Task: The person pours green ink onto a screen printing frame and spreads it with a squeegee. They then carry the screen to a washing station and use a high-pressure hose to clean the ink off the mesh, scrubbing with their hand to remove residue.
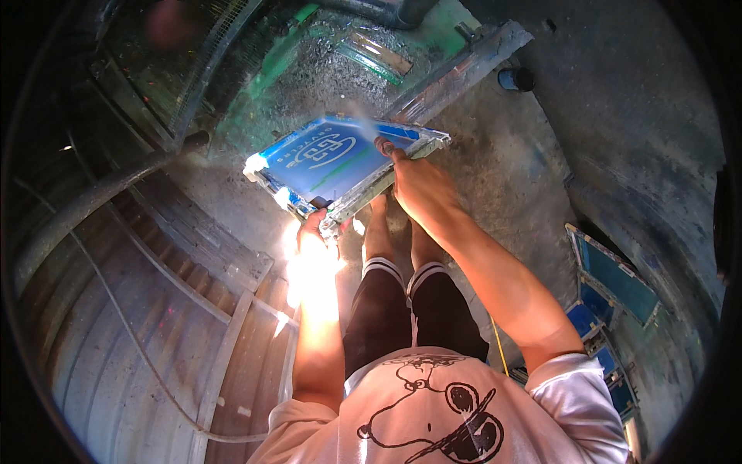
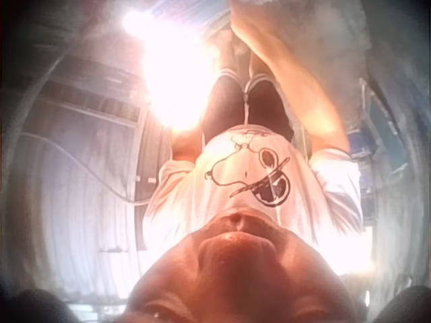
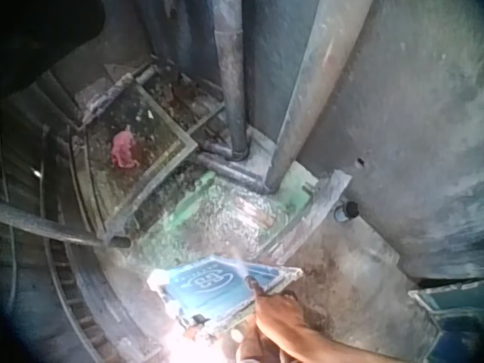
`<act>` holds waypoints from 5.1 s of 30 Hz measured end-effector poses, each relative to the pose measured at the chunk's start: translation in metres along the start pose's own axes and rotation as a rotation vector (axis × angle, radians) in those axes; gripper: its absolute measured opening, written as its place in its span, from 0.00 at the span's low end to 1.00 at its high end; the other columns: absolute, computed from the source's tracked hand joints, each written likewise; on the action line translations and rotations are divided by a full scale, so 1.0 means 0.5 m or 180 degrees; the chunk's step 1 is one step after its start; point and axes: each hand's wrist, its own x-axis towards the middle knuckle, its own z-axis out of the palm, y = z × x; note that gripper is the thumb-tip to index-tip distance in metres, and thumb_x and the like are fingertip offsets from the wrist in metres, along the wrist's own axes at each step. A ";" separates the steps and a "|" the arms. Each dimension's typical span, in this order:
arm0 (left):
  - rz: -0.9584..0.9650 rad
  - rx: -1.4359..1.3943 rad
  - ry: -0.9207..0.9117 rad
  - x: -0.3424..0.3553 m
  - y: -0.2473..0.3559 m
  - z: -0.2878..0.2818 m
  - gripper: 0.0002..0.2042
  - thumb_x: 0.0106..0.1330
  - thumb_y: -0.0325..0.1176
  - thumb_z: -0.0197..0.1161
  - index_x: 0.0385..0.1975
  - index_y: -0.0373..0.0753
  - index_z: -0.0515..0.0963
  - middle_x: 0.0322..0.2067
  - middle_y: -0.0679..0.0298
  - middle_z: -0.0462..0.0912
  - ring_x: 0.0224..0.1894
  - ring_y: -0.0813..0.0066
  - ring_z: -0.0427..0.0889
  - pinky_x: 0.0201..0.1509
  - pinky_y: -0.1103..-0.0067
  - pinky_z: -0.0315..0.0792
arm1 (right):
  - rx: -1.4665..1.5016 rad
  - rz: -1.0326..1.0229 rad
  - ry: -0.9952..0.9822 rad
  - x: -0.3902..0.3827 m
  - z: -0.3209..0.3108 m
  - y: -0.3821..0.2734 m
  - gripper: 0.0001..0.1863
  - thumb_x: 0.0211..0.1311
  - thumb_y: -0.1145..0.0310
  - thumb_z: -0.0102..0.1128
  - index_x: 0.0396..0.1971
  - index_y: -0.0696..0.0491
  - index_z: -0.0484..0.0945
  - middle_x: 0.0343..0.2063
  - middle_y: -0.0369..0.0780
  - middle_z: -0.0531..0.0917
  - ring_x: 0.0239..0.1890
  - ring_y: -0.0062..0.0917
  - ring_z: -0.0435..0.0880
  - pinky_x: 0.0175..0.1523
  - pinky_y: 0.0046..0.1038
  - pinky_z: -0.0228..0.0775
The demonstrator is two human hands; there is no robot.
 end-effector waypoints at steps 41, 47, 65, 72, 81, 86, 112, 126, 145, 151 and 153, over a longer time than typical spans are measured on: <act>0.0502 -0.0862 0.0416 0.025 -0.057 0.013 0.17 0.58 0.24 0.61 0.48 0.38 0.72 0.41 0.62 0.79 0.42 0.66 0.80 0.47 0.72 0.75 | -0.0835 -0.2631 0.0053 -0.015 -0.394 -0.386 0.08 0.57 0.70 0.58 0.26 0.59 0.83 0.28 0.52 0.84 0.31 0.46 0.84 0.34 0.41 0.76; 0.0585 -0.1160 0.0619 0.055 -0.104 -0.013 0.20 0.59 0.19 0.58 0.53 0.35 0.69 0.43 0.58 0.78 0.42 0.62 0.80 0.46 0.69 0.77 | -0.1893 -0.3003 0.0126 0.097 -0.321 -0.604 0.07 0.52 0.70 0.67 0.27 0.60 0.84 0.32 0.52 0.86 0.35 0.44 0.86 0.37 0.40 0.78; 0.1325 -0.0686 0.0269 0.006 -0.142 0.018 0.10 0.70 0.31 0.55 0.47 0.37 0.70 0.35 0.66 0.73 0.34 0.81 0.72 0.38 0.81 0.71 | -0.2590 -0.2864 -0.0626 0.261 -0.158 -0.788 0.15 0.49 0.65 0.72 0.35 0.58 0.85 0.37 0.50 0.86 0.41 0.42 0.86 0.44 0.40 0.77; 0.1077 -0.0505 0.0170 0.012 -0.113 0.011 0.08 0.65 0.27 0.58 0.43 0.37 0.72 0.34 0.67 0.75 0.34 0.81 0.72 0.39 0.82 0.69 | -0.2602 -0.2892 -0.0727 0.277 -0.131 -0.799 0.18 0.48 0.62 0.74 0.38 0.57 0.85 0.39 0.49 0.86 0.43 0.42 0.85 0.47 0.40 0.77; 0.0921 -0.0813 0.0372 0.025 -0.136 0.019 0.09 0.64 0.26 0.58 0.42 0.37 0.72 0.35 0.66 0.76 0.35 0.81 0.73 0.39 0.81 0.70 | -0.2614 -0.2874 -0.0792 0.289 -0.133 -0.791 0.22 0.47 0.60 0.76 0.41 0.56 0.85 0.42 0.49 0.86 0.46 0.41 0.85 0.51 0.40 0.77; 0.0927 -0.0369 0.0448 0.022 -0.132 0.015 0.10 0.64 0.25 0.58 0.44 0.36 0.71 0.36 0.65 0.75 0.38 0.77 0.74 0.45 0.79 0.71 | -0.2640 -0.2848 -0.0886 0.299 -0.143 -0.775 0.25 0.46 0.58 0.77 0.44 0.56 0.86 0.43 0.48 0.86 0.48 0.41 0.85 0.53 0.40 0.77; 0.1014 -0.0859 0.0384 0.033 -0.107 0.027 0.21 0.56 0.19 0.63 0.51 0.38 0.72 0.43 0.66 0.78 0.43 0.73 0.78 0.54 0.74 0.72 | -0.2388 -0.2201 -0.0651 0.318 -0.146 -0.669 0.25 0.39 0.62 0.82 0.38 0.59 0.86 0.40 0.49 0.87 0.46 0.41 0.86 0.51 0.40 0.78; 0.0714 -0.1464 0.0420 0.021 -0.103 0.033 0.19 0.56 0.21 0.66 0.49 0.38 0.72 0.41 0.66 0.80 0.43 0.74 0.79 0.53 0.76 0.72 | -0.2548 -0.2102 -0.0640 0.350 -0.136 -0.618 0.24 0.39 0.62 0.82 0.37 0.60 0.86 0.39 0.50 0.87 0.46 0.42 0.86 0.50 0.40 0.79; 0.0974 -0.1063 0.0510 0.047 -0.133 0.024 0.19 0.60 0.22 0.65 0.52 0.37 0.73 0.44 0.66 0.81 0.45 0.74 0.79 0.54 0.76 0.71 | -0.2038 -0.1839 -0.0474 0.370 -0.141 -0.555 0.18 0.43 0.66 0.77 0.36 0.58 0.87 0.38 0.48 0.87 0.44 0.43 0.87 0.48 0.42 0.79; 0.0708 -0.0846 0.0539 0.039 -0.118 0.021 0.22 0.60 0.21 0.64 0.55 0.37 0.70 0.46 0.65 0.79 0.47 0.74 0.77 0.56 0.77 0.68 | -0.2240 -0.1900 -0.0392 0.367 -0.123 -0.539 0.09 0.56 0.75 0.65 0.37 0.54 0.87 0.31 0.40 0.89 0.39 0.35 0.89 0.43 0.41 0.79; 0.0676 -0.0809 0.0477 0.031 -0.106 0.026 0.24 0.61 0.22 0.65 0.57 0.37 0.68 0.48 0.64 0.77 0.49 0.73 0.75 0.57 0.77 0.67 | -0.2174 -0.1820 -0.0315 0.356 -0.120 -0.538 0.09 0.57 0.75 0.63 0.38 0.54 0.87 0.31 0.39 0.89 0.39 0.32 0.89 0.42 0.40 0.80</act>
